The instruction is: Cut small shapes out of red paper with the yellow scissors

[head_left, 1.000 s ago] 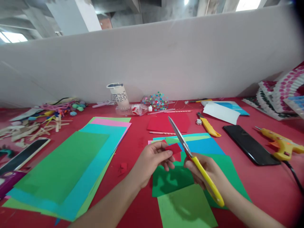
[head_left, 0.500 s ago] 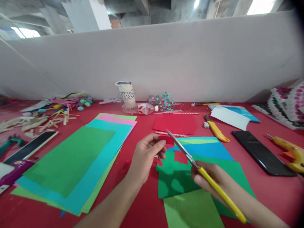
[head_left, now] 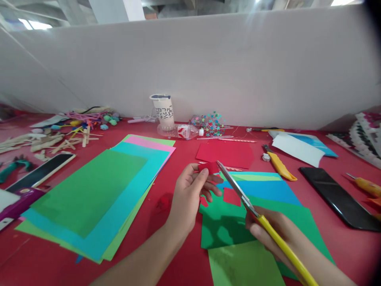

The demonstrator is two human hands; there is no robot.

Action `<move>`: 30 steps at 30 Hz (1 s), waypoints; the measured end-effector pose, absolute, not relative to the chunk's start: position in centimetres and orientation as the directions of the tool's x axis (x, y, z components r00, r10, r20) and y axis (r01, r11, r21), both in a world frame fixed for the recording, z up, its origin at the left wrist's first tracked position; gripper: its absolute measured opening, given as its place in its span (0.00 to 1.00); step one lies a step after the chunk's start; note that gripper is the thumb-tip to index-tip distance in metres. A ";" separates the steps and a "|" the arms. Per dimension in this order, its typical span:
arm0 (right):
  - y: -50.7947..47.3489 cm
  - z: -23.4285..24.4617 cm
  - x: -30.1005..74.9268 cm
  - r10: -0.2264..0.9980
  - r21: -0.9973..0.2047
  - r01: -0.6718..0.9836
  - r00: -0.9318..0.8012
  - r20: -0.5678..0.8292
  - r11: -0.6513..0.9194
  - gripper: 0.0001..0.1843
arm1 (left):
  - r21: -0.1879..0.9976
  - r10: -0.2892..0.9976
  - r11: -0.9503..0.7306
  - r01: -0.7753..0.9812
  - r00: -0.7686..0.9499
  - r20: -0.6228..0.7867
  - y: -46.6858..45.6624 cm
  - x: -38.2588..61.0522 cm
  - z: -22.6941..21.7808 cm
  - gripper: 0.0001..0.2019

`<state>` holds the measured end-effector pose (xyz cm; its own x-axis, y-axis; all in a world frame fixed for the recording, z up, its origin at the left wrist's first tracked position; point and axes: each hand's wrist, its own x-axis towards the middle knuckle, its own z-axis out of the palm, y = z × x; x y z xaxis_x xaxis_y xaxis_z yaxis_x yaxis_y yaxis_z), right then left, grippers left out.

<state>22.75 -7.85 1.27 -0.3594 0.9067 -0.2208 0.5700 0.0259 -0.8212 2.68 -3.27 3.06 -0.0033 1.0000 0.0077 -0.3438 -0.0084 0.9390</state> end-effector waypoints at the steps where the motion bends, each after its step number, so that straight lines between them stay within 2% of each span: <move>1: -7.8 1.2 22.8 0.906 -0.816 0.577 -0.362 -0.221 0.031 0.28 | 0.936 1.000 -0.024 -0.352 -0.023 0.017 -3.3 2.7 3.1 0.07; 6: -7.6 0.9 22.8 0.884 -0.793 0.608 -0.390 -0.256 0.038 0.24 | 0.935 0.999 -0.033 -0.352 -0.025 0.026 -3.4 2.7 3.3 0.07; 11: -7.5 0.8 22.7 0.883 -0.808 0.588 -0.400 -0.244 0.044 0.25 | 0.961 0.995 0.029 -0.274 0.096 -0.002 -3.5 2.7 3.3 0.08; 23: -7.9 1.0 22.7 0.892 -0.838 0.546 -0.392 -0.227 0.027 0.27 | 0.996 0.993 -0.018 -0.083 0.111 0.028 -3.7 2.6 3.8 0.10; 30: -8.3 2.2 22.8 0.923 -0.805 0.590 -0.338 -0.185 0.054 0.21 | 0.993 0.995 -0.027 -0.114 0.092 0.037 -3.8 2.6 3.7 0.10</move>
